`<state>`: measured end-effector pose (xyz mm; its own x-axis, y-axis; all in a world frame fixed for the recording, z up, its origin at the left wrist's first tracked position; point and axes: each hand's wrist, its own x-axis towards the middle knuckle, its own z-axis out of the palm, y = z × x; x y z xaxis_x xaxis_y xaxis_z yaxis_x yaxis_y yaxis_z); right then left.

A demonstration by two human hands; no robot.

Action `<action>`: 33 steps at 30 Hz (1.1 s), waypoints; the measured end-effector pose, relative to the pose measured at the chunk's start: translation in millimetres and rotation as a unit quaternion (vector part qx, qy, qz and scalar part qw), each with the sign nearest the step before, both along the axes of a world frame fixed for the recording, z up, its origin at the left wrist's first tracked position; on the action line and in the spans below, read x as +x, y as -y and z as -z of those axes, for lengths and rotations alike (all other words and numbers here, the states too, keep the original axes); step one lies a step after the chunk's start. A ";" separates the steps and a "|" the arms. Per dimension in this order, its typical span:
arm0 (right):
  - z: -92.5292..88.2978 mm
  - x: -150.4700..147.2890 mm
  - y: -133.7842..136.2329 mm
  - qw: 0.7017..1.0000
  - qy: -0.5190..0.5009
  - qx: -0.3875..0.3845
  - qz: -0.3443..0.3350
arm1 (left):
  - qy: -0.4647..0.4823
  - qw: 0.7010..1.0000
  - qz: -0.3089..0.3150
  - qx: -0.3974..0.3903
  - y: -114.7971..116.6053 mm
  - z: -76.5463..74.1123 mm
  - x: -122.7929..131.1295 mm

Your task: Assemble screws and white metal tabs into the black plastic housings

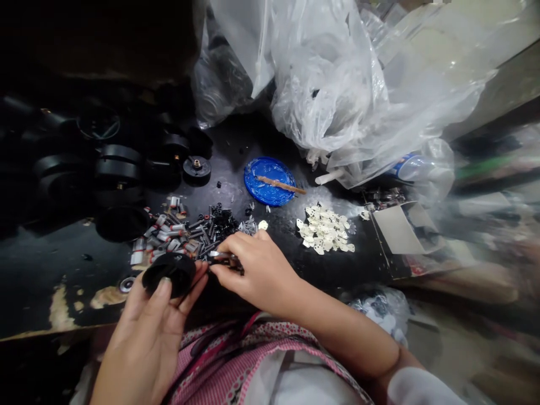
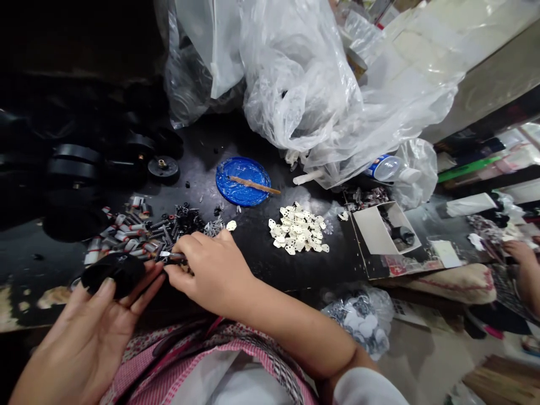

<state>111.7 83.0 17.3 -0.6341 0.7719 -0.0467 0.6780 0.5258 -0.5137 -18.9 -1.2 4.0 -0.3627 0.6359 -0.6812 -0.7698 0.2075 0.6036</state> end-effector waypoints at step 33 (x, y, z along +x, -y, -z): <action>-22.6 18.0 4.5 0.960 -0.276 0.046 -0.025 | 0.006 0.997 0.077 -0.014 -6.1 -5.9 21.2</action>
